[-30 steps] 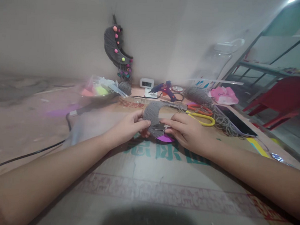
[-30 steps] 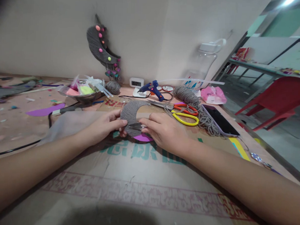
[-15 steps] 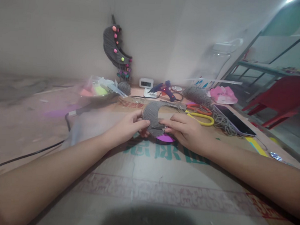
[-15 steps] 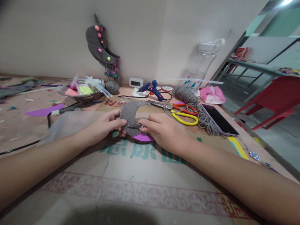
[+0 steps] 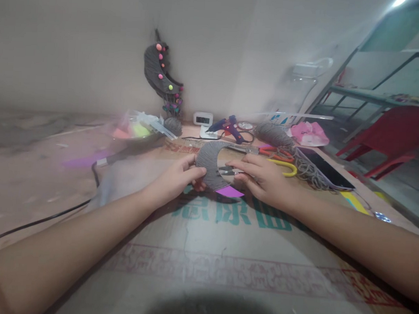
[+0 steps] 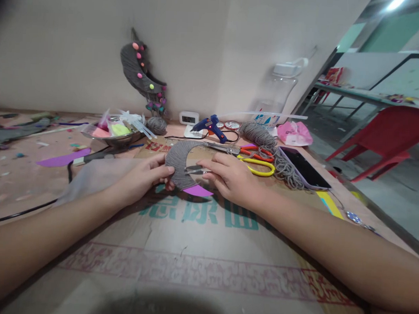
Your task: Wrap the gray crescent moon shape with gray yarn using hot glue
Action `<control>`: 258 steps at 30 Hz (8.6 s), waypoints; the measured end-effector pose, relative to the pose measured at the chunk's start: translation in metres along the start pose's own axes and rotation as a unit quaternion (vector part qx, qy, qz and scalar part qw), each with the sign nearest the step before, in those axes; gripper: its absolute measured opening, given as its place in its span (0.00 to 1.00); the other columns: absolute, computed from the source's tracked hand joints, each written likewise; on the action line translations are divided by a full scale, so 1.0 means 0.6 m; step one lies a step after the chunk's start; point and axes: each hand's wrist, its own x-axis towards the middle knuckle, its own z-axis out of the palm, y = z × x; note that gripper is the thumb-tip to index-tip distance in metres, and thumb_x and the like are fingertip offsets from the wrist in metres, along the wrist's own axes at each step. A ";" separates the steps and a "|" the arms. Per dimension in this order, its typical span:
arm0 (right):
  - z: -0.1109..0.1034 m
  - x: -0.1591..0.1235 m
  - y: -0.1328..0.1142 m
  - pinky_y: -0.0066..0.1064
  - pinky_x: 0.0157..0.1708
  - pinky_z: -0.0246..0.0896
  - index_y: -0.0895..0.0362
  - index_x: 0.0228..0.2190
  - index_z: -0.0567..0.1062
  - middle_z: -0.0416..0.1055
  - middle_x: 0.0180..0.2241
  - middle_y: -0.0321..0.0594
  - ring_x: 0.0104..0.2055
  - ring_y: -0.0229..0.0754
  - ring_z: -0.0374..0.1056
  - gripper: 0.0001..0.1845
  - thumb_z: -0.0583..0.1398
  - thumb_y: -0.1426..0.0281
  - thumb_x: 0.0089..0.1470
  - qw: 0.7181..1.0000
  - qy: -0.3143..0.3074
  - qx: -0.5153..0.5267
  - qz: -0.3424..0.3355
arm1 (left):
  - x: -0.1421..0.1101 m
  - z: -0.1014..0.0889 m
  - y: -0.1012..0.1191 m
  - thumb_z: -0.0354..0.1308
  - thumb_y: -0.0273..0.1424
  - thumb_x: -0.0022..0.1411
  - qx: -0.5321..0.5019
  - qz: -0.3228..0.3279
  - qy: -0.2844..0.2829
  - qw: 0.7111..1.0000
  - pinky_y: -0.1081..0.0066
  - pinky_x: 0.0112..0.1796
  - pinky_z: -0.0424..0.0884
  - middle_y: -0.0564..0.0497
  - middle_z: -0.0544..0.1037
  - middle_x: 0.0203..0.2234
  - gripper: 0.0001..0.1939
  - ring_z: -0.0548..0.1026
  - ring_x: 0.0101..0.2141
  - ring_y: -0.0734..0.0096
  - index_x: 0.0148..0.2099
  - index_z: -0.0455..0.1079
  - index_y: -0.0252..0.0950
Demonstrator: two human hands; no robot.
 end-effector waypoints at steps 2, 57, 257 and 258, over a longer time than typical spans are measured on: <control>0.001 0.000 -0.001 0.34 0.35 0.63 0.58 0.50 0.75 0.70 0.35 0.44 0.35 0.42 0.66 0.17 0.53 0.66 0.66 1.000 -0.008 0.001 -0.002 | 0.000 -0.001 -0.002 0.59 0.32 0.58 -0.001 0.000 -0.001 1.000 0.74 0.27 0.69 0.54 0.75 0.24 0.11 0.74 0.23 0.75 0.42 0.68 0.33; 0.004 0.006 -0.012 0.31 0.32 0.62 0.61 0.47 0.77 0.70 0.31 0.41 0.32 0.40 0.66 0.15 0.54 0.68 0.66 0.999 -0.016 0.028 -0.021 | -0.001 0.005 0.001 0.59 0.32 0.58 0.001 0.014 -0.032 0.999 0.76 0.26 0.68 0.55 0.75 0.26 0.10 0.72 0.23 0.78 0.42 0.68 0.33; -0.004 -0.002 -0.011 0.34 0.37 0.65 0.59 0.44 0.75 0.77 0.36 0.45 0.38 0.44 0.72 0.11 0.56 0.69 0.63 0.999 -0.029 0.018 -0.010 | 0.007 -0.009 -0.009 0.59 0.34 0.60 -0.092 0.003 -0.009 0.996 0.73 0.31 0.72 0.51 0.79 0.27 0.10 0.77 0.26 0.72 0.42 0.70 0.35; -0.004 -0.002 -0.012 0.34 0.37 0.65 0.59 0.43 0.75 0.77 0.36 0.44 0.38 0.44 0.72 0.11 0.56 0.69 0.63 0.999 -0.026 0.017 -0.013 | 0.008 -0.009 -0.010 0.59 0.35 0.59 -0.095 0.002 -0.009 0.995 0.73 0.31 0.72 0.51 0.79 0.27 0.10 0.77 0.26 0.72 0.41 0.70 0.35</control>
